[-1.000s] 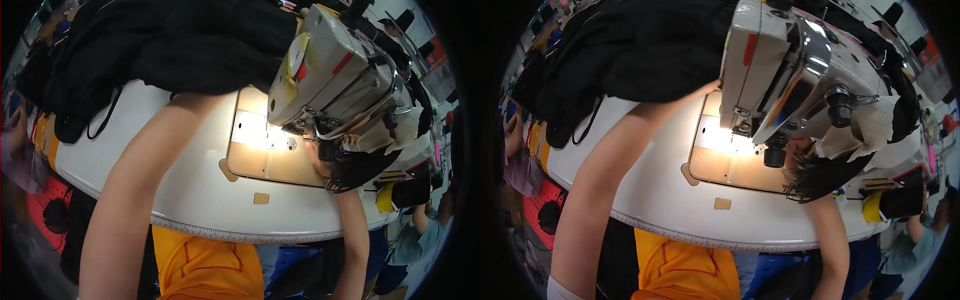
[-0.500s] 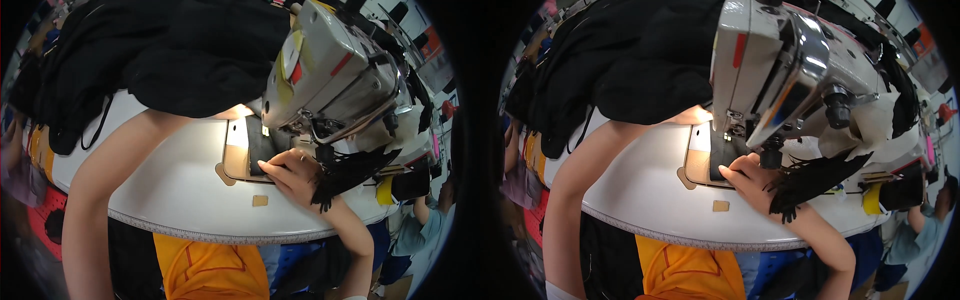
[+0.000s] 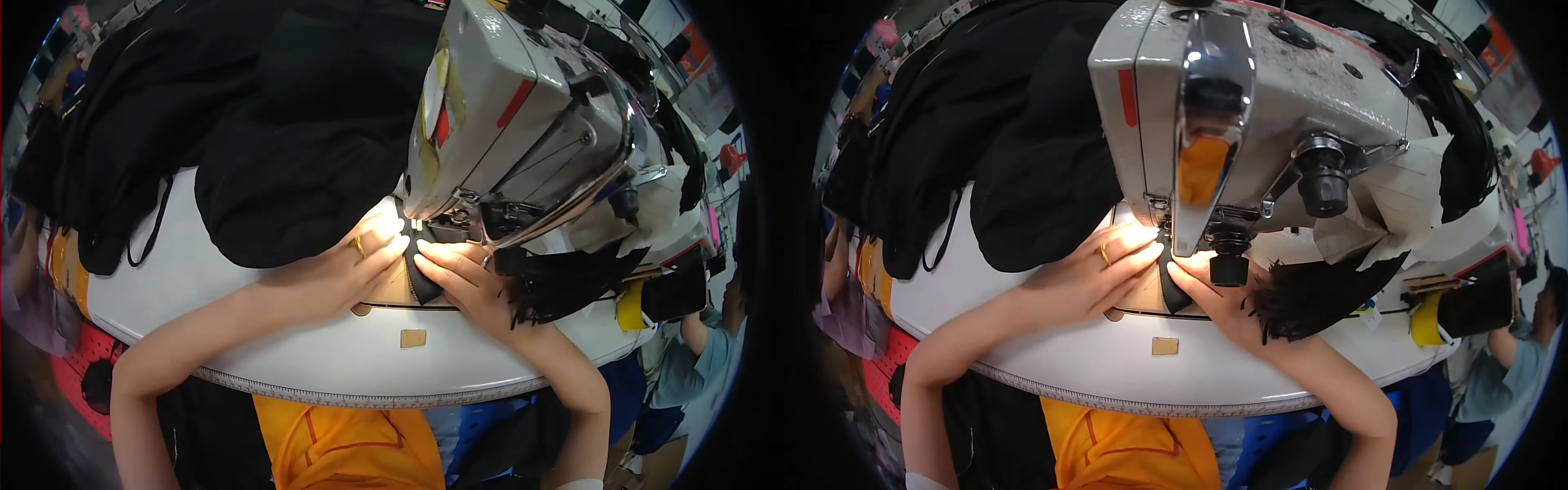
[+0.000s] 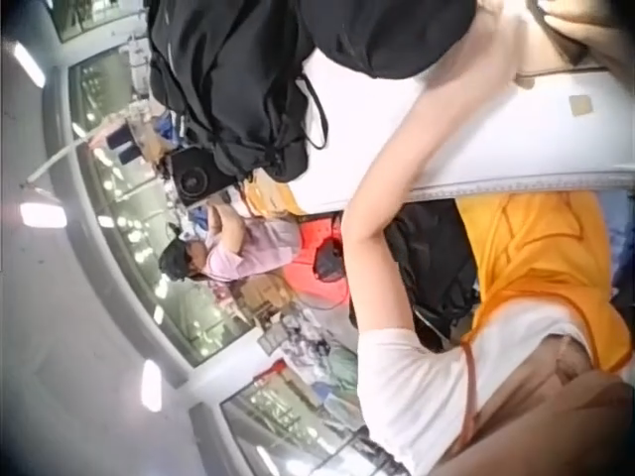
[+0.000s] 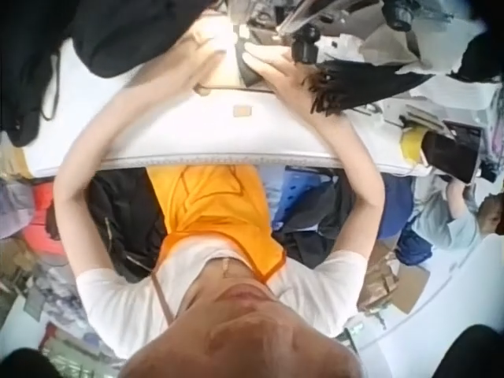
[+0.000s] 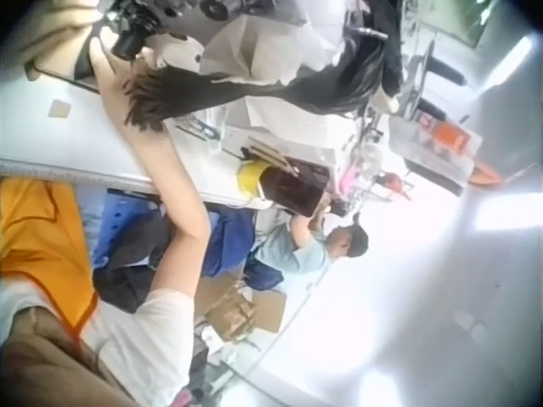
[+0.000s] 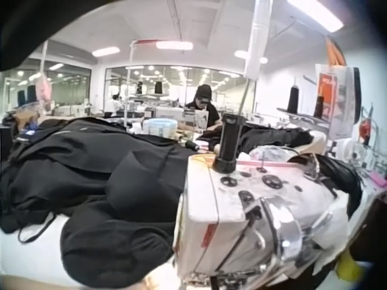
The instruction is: Sewing a zipper onto a black garment using an industrial sewing machine.
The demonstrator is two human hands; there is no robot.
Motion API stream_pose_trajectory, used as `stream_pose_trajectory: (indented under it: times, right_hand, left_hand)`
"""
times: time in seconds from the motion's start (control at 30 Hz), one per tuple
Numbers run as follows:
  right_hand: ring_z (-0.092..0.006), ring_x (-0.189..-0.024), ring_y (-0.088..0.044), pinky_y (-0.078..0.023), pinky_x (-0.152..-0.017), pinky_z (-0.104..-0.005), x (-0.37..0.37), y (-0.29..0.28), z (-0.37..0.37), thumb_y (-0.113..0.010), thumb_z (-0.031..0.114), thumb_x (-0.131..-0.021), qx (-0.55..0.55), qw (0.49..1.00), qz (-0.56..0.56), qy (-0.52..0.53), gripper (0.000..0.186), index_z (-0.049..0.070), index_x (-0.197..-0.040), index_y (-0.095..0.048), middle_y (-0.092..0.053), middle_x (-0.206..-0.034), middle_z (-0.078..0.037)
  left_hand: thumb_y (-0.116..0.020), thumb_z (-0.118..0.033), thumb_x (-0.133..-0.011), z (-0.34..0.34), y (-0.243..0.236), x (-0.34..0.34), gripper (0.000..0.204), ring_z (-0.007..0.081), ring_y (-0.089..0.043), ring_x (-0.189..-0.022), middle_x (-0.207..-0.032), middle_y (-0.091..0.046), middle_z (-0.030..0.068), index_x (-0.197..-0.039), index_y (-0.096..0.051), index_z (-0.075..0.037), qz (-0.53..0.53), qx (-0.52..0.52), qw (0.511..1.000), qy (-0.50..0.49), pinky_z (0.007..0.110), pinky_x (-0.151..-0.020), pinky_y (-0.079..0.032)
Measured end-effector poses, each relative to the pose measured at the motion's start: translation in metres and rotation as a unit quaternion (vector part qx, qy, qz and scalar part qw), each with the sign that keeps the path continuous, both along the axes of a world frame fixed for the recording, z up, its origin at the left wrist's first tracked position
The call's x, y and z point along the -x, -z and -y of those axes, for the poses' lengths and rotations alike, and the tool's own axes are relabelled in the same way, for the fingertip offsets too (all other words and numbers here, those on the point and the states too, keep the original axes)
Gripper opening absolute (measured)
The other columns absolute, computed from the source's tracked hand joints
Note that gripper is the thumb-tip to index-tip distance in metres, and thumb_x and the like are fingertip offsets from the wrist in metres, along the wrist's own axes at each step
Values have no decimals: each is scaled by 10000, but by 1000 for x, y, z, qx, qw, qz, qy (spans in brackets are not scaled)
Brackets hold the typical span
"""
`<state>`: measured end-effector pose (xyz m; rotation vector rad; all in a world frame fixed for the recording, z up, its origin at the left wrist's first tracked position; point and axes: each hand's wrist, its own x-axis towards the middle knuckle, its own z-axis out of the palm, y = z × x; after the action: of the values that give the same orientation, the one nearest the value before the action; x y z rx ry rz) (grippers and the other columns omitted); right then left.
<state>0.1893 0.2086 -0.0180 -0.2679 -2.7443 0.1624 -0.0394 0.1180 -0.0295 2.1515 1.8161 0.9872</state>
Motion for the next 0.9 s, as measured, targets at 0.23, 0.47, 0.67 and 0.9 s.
stream_pose_trajectory:
  times: [0.23,0.47,0.67,0.9]
  right_hand:
    - [-186,-1082,-587,-439,-972,-311,3,11,4,-594,61,-804,-53,995,32,74,386,61,-1189,-623,-592,-1192,-45]
    - [-176,-1080,-582,-448,-946,-314,4,12,8,-602,66,-798,-133,984,46,113,387,86,-1183,-627,-585,-1195,-34]
    - [-176,-1062,-589,-447,-938,-313,12,3,12,-617,61,-782,-150,983,31,99,401,98,-1181,-628,-594,-1187,-22]
    - [-188,-1050,-596,-462,-919,-335,10,9,7,-653,52,-778,-78,992,22,98,384,88,-1160,-633,-605,-1157,-38]
  left_hand:
    - [-560,-119,-884,-14,-21,18,332,246,-594,-927,-1090,-613,102,-1212,-610,-106,-249,-17,962,111,342,-850,-435]
    - [-582,-156,-860,-23,-2,22,299,201,-598,-881,-996,-623,67,-1149,-654,-134,-243,-9,966,88,324,-817,-439]
    - [-598,-175,-832,-17,-3,29,281,184,-608,-807,-900,-638,19,-1098,-688,-165,-249,-116,959,69,313,-766,-455]
    - [-564,-80,-851,-16,-6,23,380,307,-533,-1156,-1246,-562,180,-1229,-594,-60,-229,17,968,106,359,-1020,-379]
